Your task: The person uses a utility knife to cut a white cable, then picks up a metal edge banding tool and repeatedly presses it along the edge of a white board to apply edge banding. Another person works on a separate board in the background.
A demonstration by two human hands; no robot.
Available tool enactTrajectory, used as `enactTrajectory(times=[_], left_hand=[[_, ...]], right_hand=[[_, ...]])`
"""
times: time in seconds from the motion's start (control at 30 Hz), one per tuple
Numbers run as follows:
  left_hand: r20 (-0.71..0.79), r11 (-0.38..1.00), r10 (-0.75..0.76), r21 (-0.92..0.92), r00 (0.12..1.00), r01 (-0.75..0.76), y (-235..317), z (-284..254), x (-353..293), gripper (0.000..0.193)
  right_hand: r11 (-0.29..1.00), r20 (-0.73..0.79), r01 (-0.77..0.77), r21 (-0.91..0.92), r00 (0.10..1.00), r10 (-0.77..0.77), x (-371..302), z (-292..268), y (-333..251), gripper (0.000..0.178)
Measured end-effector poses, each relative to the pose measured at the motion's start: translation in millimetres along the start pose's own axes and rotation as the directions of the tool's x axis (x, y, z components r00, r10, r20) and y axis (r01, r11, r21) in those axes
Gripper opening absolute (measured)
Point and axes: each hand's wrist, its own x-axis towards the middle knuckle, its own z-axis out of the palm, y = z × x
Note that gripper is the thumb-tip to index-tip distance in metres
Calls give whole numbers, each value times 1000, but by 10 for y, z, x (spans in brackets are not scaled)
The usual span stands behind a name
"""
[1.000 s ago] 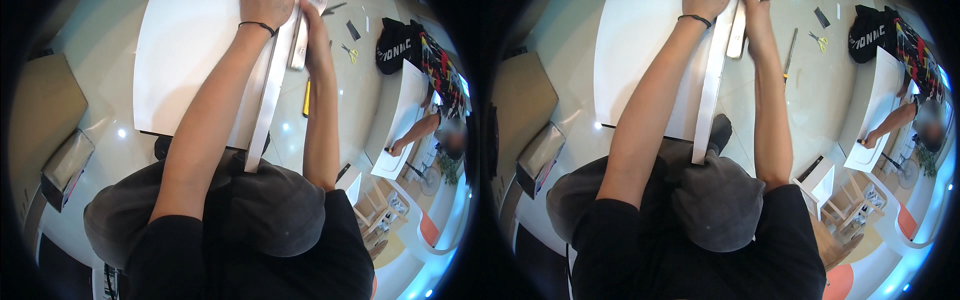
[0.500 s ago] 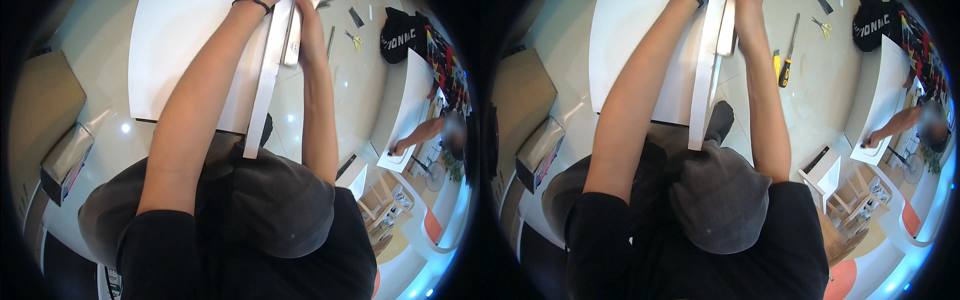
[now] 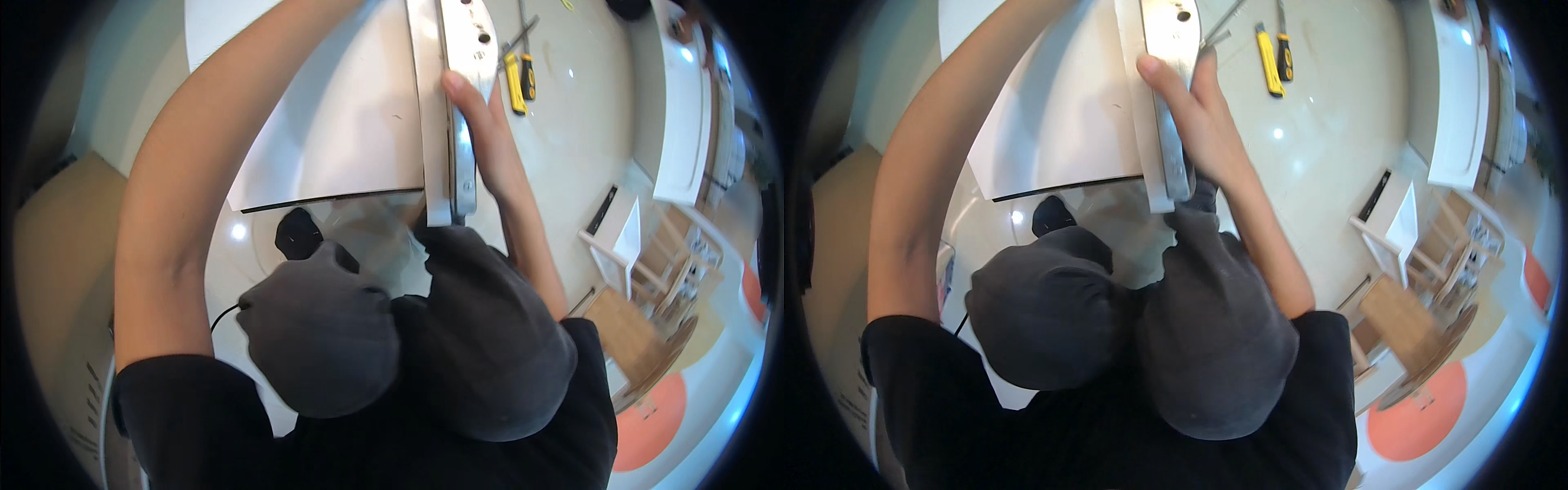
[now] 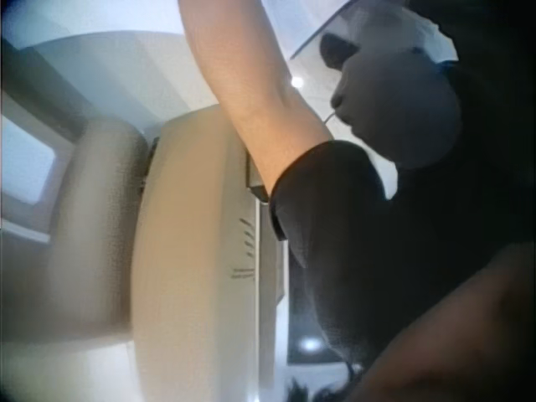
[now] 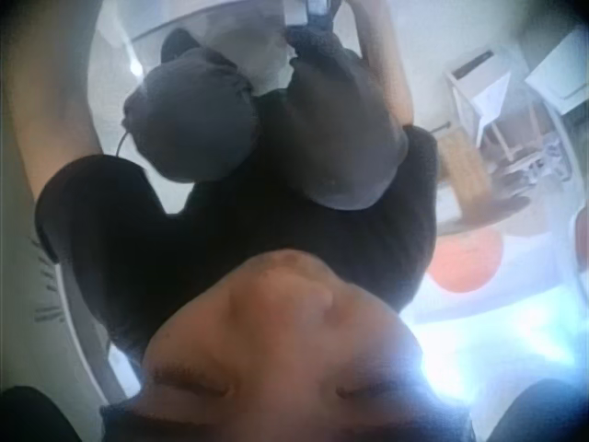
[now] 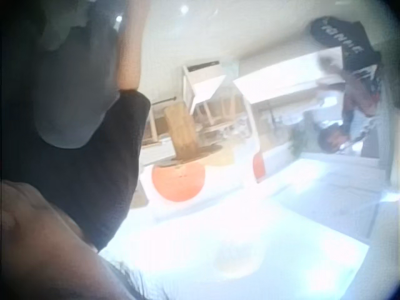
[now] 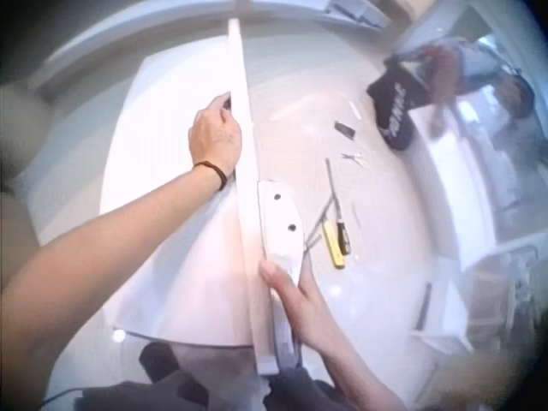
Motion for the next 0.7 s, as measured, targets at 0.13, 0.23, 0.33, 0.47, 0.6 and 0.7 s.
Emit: enactTrajectory(times=[0.13,0.23,0.33,0.47,0.6,0.7], left_hand=[[-29,971,-10,-240,1000,2,2,-59,-64,41],[80,987,15,-159,997,-3,15,-87,-281,50],[63,998,46,-52,997,-43,14,-76,-431,53],[57,999,-4,-38,998,6,5,-75,-433,52],[71,997,-42,-59,997,46,32,-123,-392,52],[82,998,-39,-41,996,43,61,-145,-404,51]], right_hand=[[990,93,60,-129,994,-48,250,-5,-49,94],[993,36,45,-106,999,-41,618,17,-118,90],[991,53,104,-87,994,-100,650,17,-52,92],[972,15,129,-198,992,-129,204,32,68,100],[976,-79,11,-216,996,-29,-515,50,50,95],[992,-15,-121,-31,993,120,-1035,27,86,83]])
